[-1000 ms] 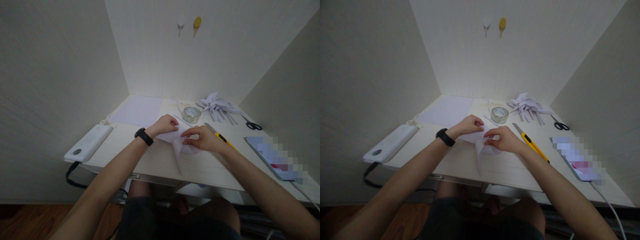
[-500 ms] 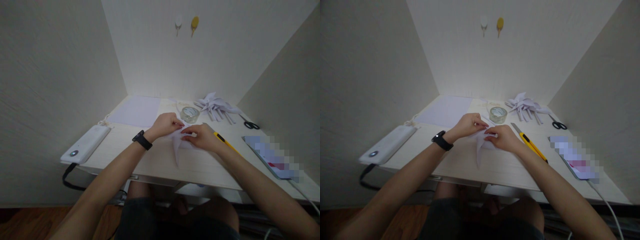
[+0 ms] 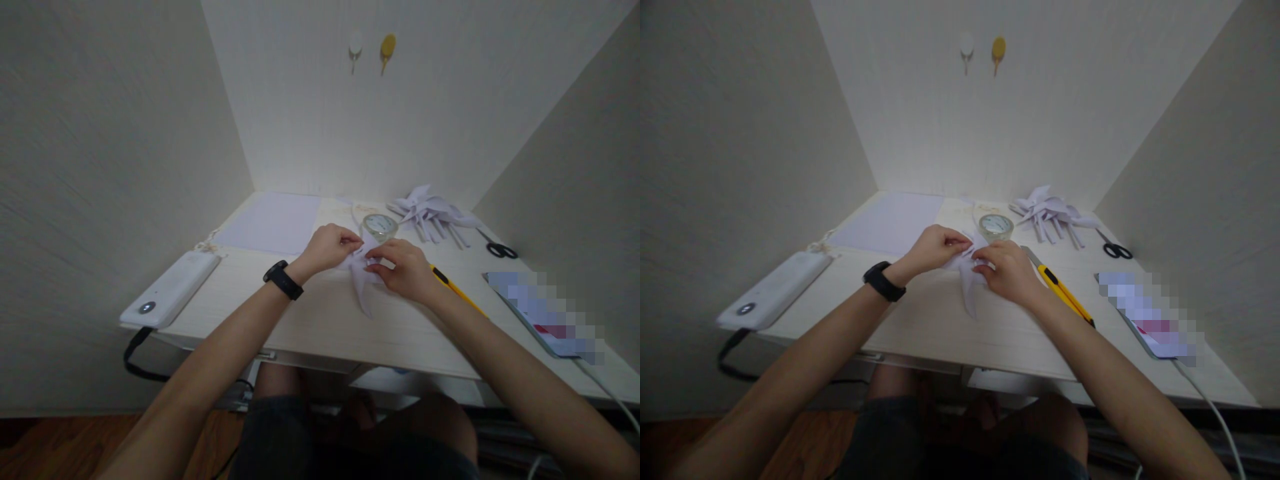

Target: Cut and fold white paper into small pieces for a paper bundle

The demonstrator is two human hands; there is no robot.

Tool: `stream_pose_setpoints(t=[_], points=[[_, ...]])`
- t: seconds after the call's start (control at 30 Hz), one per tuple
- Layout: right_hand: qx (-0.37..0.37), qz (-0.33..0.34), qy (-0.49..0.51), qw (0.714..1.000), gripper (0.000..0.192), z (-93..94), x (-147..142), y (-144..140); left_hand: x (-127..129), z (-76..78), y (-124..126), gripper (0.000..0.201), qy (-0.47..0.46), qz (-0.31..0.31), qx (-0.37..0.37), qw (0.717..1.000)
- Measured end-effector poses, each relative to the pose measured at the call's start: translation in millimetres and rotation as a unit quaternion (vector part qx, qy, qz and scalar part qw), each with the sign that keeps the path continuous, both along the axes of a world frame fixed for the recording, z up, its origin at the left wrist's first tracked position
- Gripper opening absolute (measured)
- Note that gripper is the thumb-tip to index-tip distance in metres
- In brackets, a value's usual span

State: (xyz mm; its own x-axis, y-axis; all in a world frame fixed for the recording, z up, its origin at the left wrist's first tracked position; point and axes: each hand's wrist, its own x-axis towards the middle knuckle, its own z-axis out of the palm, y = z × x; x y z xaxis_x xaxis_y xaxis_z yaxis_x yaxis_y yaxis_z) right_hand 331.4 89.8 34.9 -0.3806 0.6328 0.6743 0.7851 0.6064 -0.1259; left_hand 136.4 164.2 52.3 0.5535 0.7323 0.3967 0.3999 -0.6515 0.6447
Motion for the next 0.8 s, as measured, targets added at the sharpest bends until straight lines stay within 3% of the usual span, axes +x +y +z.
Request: stream_pose_setpoints(t=[0.2, 0.4, 0.63, 0.8], points=[[0.02, -0.007, 0.012, 1.0, 0.01, 0.7, 1.2, 0.9, 2.8, -7.2, 2.9, 0.012, -0.102, -0.026, -0.125, 0.987], [0.052, 0.023, 0.021, 0.998, 0.006, 0.7, 1.4, 2.9, 2.9, -6.8, 4.6, 0.004, -0.097, -0.022, -0.108, 0.989], [0.044, 0.053, 0.011, 0.998, 0.007, 3.1, 2.2, 3.7, 8.0, -5.7, 0.5, 0.015, -0.152, -0.029, -0.196, 0.968], [0.06, 0.054, 0.03, 0.996, 0.009, 0.9, 2.0, 3.5, 10.6, -6.6, -0.9, 0.009, -0.156, -0.043, -0.217, 0.963]])
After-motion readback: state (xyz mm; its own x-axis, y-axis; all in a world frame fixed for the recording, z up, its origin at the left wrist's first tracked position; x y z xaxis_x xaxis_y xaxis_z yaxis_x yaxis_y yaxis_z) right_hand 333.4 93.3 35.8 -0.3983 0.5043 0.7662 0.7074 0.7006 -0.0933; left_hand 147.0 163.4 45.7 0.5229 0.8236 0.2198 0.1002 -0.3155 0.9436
